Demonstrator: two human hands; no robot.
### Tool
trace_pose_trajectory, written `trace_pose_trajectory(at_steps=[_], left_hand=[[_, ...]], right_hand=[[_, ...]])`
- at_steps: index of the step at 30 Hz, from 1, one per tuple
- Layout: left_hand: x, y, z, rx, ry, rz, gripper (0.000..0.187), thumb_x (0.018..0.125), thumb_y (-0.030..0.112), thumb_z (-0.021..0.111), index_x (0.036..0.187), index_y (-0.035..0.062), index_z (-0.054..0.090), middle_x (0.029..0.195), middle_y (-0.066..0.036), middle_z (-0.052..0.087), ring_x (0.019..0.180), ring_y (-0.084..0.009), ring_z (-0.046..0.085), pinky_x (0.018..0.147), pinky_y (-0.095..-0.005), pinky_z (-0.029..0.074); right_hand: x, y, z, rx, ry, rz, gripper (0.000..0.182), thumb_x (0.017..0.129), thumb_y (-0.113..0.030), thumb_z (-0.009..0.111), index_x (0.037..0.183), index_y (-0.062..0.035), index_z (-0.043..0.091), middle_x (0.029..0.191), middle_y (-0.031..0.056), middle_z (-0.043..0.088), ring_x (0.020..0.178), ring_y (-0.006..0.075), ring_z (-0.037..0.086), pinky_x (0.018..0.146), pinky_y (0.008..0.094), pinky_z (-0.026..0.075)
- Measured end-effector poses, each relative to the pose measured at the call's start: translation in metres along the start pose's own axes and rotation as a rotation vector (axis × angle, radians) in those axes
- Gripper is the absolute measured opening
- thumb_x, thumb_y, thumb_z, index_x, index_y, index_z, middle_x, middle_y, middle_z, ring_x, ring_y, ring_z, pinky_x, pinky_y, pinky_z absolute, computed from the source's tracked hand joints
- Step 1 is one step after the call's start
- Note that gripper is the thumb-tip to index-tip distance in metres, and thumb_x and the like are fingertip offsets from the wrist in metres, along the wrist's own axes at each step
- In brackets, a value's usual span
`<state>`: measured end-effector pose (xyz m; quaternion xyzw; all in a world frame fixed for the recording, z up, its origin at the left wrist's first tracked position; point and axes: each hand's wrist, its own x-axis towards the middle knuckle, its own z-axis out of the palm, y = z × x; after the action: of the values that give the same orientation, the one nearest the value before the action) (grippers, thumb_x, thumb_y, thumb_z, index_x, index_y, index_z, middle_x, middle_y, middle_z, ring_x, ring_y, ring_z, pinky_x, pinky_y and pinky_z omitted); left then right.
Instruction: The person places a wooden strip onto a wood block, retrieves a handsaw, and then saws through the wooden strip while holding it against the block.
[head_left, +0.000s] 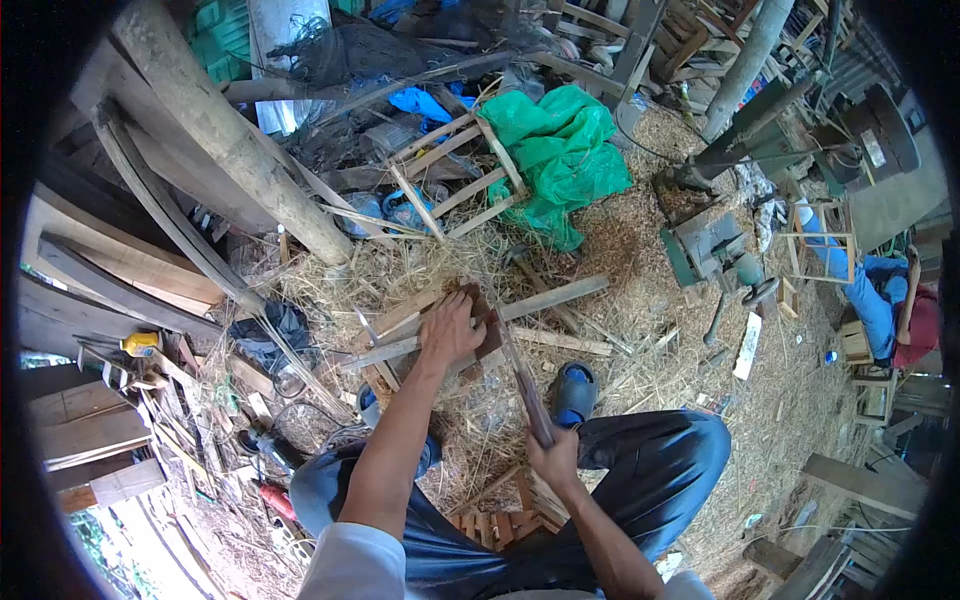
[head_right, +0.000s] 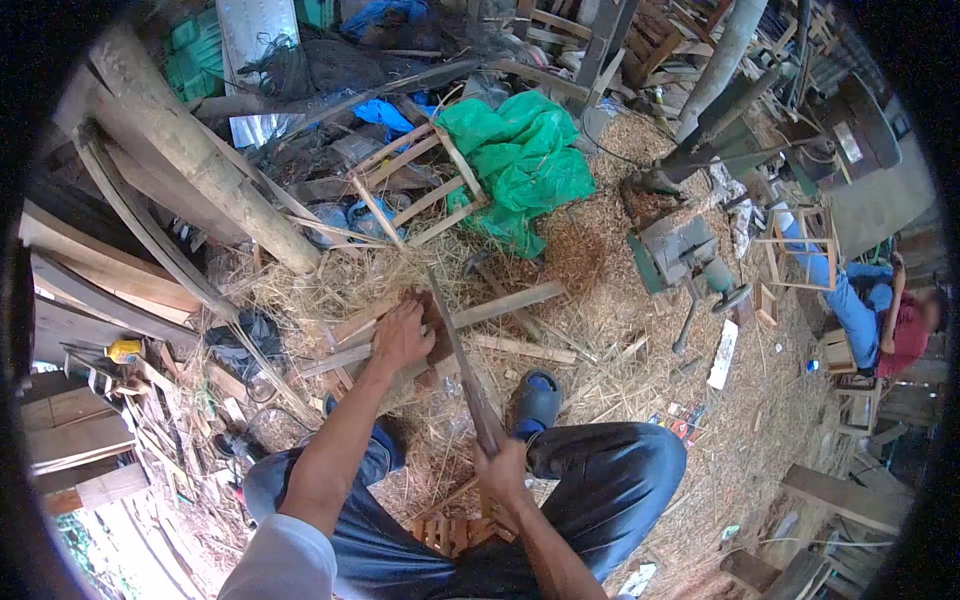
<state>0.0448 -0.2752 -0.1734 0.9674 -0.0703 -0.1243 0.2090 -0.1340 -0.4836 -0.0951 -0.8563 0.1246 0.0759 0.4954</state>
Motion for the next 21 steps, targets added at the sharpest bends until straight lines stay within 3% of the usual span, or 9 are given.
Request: trace_pose_trajectory(at_steps=[1, 5, 8, 11, 13, 16, 18, 21], left_hand=[[0.001, -0.001, 0.002, 0.019, 0.033, 0.007, 0.059, 0.080, 0.034, 0.060, 0.125, -0.0024, 0.054, 0.133, -0.022, 0.053, 0.126, -0.0345, 0.048, 0.109, -0.0420, 0.034], [-0.003, 0.014, -0.014, -0.035, -0.014, -0.025, 0.060, 0.079, 0.031, 0.062, 0.123, -0.0086, 0.053, 0.133, -0.027, 0.051, 0.127, -0.0371, 0.046, 0.109, -0.0427, 0.035], [-0.003, 0.009, -0.023, -0.066, -0.048, -0.037, 0.058, 0.078, 0.030, 0.063, 0.121, -0.0082, 0.055, 0.131, -0.027, 0.053, 0.126, -0.0371, 0.047, 0.107, -0.0433, 0.037], [0.000, 0.006, -0.010, -0.037, 0.005, 0.020, 0.055, 0.076, 0.029, 0.063, 0.116, -0.0080, 0.057, 0.129, -0.027, 0.054, 0.124, -0.0374, 0.048, 0.105, -0.0444, 0.039], [0.002, 0.000, -0.001, -0.001, 0.136, 0.123, 0.051, 0.074, 0.029, 0.063, 0.113, -0.0043, 0.060, 0.121, -0.022, 0.060, 0.115, -0.0353, 0.055, 0.101, -0.0417, 0.043], [-0.001, 0.009, -0.014, -0.045, 0.068, 0.051, 0.053, 0.074, 0.029, 0.064, 0.115, -0.0047, 0.060, 0.123, -0.023, 0.059, 0.118, -0.0352, 0.054, 0.103, -0.0418, 0.041], [-0.002, 0.005, -0.008, -0.018, 0.070, 0.043, 0.055, 0.074, 0.028, 0.065, 0.116, -0.0059, 0.059, 0.125, -0.024, 0.058, 0.120, -0.0362, 0.053, 0.104, -0.0422, 0.040], [-0.001, 0.003, -0.008, -0.009, 0.077, 0.038, 0.057, 0.074, 0.027, 0.065, 0.118, -0.0069, 0.058, 0.127, -0.024, 0.057, 0.122, -0.0368, 0.051, 0.106, -0.0426, 0.039]], right_hand=[[0.002, 0.002, 0.001, -0.005, -0.004, -0.010, 0.024, 0.078, -0.016, 0.067, 0.072, 0.0061, 0.062, 0.051, 0.0179, 0.050, 0.046, 0.0180, 0.052, 0.049, 0.0393, 0.042], [0.039, 0.002, 0.025, -0.067, -0.023, -0.024, 0.022, 0.077, -0.016, 0.067, 0.074, 0.0056, 0.063, 0.057, 0.0229, 0.056, 0.055, 0.0369, 0.062, 0.052, 0.0397, 0.045], [0.062, 0.004, 0.039, -0.203, -0.028, 0.054, 0.021, 0.077, -0.015, 0.067, 0.075, 0.0057, 0.064, 0.059, 0.0230, 0.057, 0.058, 0.0374, 0.064, 0.054, 0.0403, 0.046], [0.005, -0.006, 0.004, 0.007, 0.043, -0.150, 0.022, 0.077, -0.014, 0.067, 0.069, 0.0065, 0.062, 0.053, 0.0225, 0.053, 0.053, 0.0377, 0.062, 0.052, 0.0411, 0.046], [-0.012, 0.002, 0.001, -0.012, 0.009, -0.088, 0.022, 0.077, -0.013, 0.067, 0.068, 0.0061, 0.062, 0.052, 0.0219, 0.052, 0.052, 0.0372, 0.062, 0.051, 0.0411, 0.045], [0.021, -0.006, 0.016, -0.082, 0.014, -0.040, 0.022, 0.077, -0.013, 0.067, 0.067, 0.0055, 0.061, 0.050, 0.0205, 0.050, 0.050, 0.0311, 0.063, 0.050, 0.0411, 0.044], [0.055, -0.018, 0.029, -0.071, -0.065, 0.111, 0.022, 0.077, -0.013, 0.066, 0.066, 0.0059, 0.060, 0.049, 0.0192, 0.048, 0.046, 0.0234, 0.060, 0.049, 0.0405, 0.043], [0.020, 0.011, 0.015, -0.109, -0.057, -0.066, 0.023, 0.077, -0.013, 0.064, 0.066, 0.0062, 0.060, 0.048, 0.0181, 0.048, 0.043, 0.0190, 0.054, 0.048, 0.0400, 0.042]])
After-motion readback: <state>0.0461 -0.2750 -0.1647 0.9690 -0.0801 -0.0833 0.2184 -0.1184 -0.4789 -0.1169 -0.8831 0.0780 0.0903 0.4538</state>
